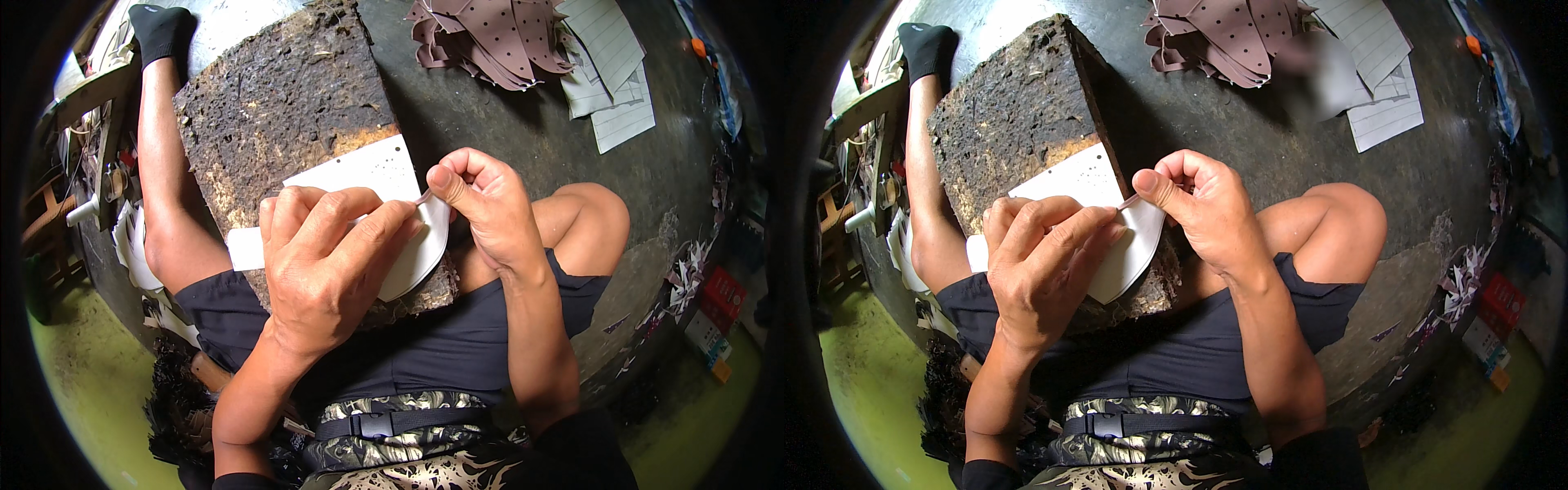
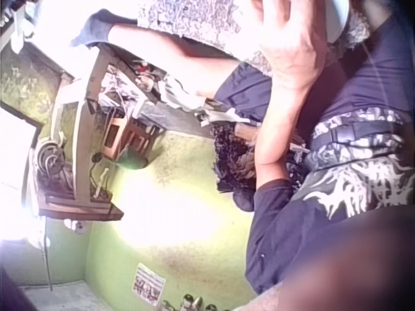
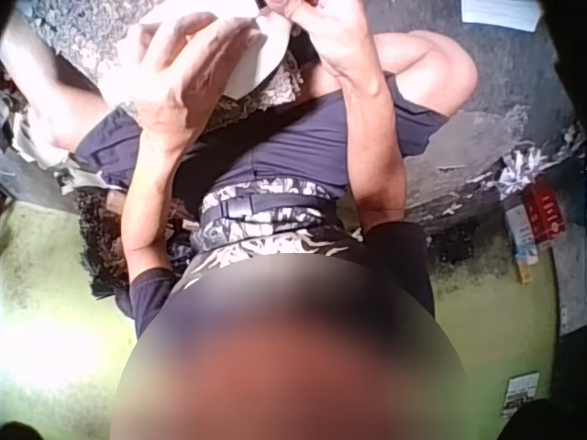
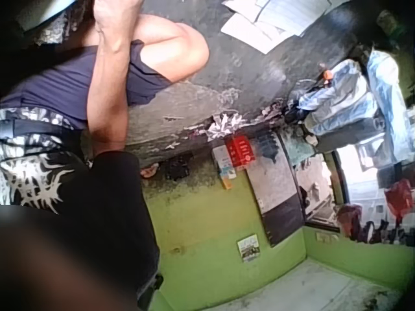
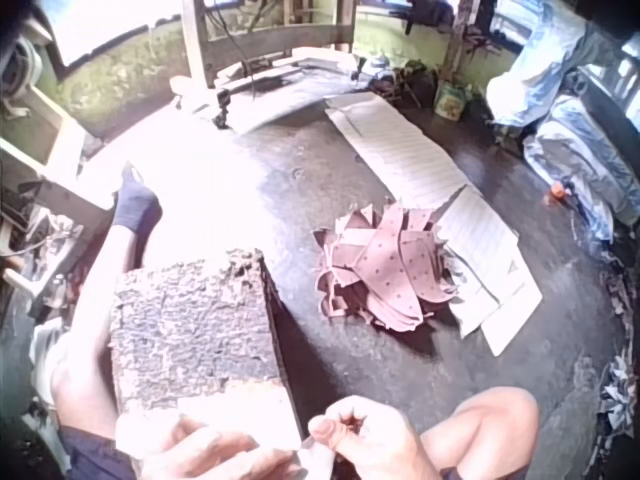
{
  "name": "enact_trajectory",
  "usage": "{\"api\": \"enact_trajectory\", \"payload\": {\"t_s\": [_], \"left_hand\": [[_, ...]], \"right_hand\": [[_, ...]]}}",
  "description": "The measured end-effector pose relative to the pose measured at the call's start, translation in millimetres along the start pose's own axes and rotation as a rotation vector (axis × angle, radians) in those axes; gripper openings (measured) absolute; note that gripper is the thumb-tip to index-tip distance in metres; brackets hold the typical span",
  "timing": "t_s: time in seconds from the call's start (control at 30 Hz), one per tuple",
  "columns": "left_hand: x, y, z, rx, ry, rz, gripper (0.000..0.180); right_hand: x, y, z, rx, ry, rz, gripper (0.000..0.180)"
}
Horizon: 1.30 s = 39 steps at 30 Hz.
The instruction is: The person sits cross-legged on the floor and repeatedly peels the backing off small rectangular adhesive paper pieces. They handle each piece one at a time, peel the backing, and place the finished pieces aside.
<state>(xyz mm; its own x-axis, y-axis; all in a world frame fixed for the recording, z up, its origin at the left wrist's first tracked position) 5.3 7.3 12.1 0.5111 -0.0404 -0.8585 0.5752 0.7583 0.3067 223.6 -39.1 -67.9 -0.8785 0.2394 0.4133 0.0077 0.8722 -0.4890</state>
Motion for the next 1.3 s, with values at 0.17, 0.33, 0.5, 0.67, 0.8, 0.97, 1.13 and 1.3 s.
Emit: {"api": "enact_trajectory", "payload": {"t_s": [0.17,0.33,0.5,0.67,0.8,0.97,1.13,1.3], "left_hand": [[-1.0,0.3,0.7,0.009,0.019,0.002,0.029],[-3.3,2.0,2.9,0.014,0.044,-0.002,0.03],[-5.3,3.9,4.2,0.008,0.051,-0.02,0.029],[-7.4,5.0,5.2,0.001,0.063,-0.041,0.028],[-10.0,6.3,4.5,0.006,0.066,-0.051,0.027],[-12.8,9.5,-1.3,0.047,0.043,-0.084,0.026],[-10.1,9.4,-3.8,0.061,-0.004,-0.081,0.026],[-5.2,4.2,0.0,0.021,-0.043,-0.03,0.026]], "right_hand": [[-2.0,1.5,-1.2,-0.002,-0.071,0.046,0.027],[-1.3,3.2,-2.0,-0.075,-0.145,0.122,0.032],[-5.4,5.2,-3.6,-0.077,-0.214,0.154,0.034],[-8.0,7.4,-4.6,-0.114,-0.296,0.193,0.036],[-9.9,8.9,-7.4,-0.115,-0.363,0.205,0.033],[-11.9,10.9,-8.3,-0.158,-0.407,0.249,0.038],[-6.7,12.3,-9.8,-0.176,-0.195,0.303,0.035],[21.6,-19.7,-15.7,-0.129,0.458,0.371,0.079]]}}
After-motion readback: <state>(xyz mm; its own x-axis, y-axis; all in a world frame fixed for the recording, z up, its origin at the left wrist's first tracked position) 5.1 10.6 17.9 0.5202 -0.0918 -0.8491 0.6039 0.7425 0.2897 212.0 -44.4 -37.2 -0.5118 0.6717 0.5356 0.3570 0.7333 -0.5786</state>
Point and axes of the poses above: each hand's wrist, its own y-axis towards the middle knuckle, its own x-axis out of the palm, z = x × y, the point moved 1 cm from there along y, towards the middle knuckle, and after that the axes turned 4 degrees about y, right-handed, at the moved point
